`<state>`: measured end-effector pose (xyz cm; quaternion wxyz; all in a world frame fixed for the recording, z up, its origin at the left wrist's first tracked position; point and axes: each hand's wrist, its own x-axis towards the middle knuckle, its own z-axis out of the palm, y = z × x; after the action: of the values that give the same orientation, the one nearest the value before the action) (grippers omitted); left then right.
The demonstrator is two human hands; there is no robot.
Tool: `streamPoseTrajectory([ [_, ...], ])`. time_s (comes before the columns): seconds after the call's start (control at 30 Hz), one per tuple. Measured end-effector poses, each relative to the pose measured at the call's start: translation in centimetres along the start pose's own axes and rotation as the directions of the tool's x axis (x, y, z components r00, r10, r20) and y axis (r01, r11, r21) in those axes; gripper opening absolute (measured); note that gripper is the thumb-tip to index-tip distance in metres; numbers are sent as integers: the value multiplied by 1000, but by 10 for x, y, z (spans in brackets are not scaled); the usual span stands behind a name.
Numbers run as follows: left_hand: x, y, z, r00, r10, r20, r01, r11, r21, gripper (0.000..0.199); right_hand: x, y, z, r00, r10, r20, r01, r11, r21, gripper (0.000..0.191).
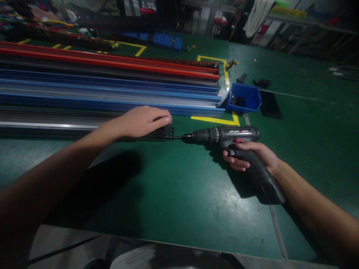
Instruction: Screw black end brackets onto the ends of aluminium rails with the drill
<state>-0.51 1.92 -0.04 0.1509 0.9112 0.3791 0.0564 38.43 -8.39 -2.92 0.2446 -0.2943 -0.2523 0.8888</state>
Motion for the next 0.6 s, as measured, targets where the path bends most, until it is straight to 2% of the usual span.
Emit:
streamPoseTrajectory([
  [0.6, 0, 1, -1, 1000, 4, -11, -3, 1000, 8, 52, 0, 0, 0, 1000, 14, 12, -15, 999, 35, 31],
])
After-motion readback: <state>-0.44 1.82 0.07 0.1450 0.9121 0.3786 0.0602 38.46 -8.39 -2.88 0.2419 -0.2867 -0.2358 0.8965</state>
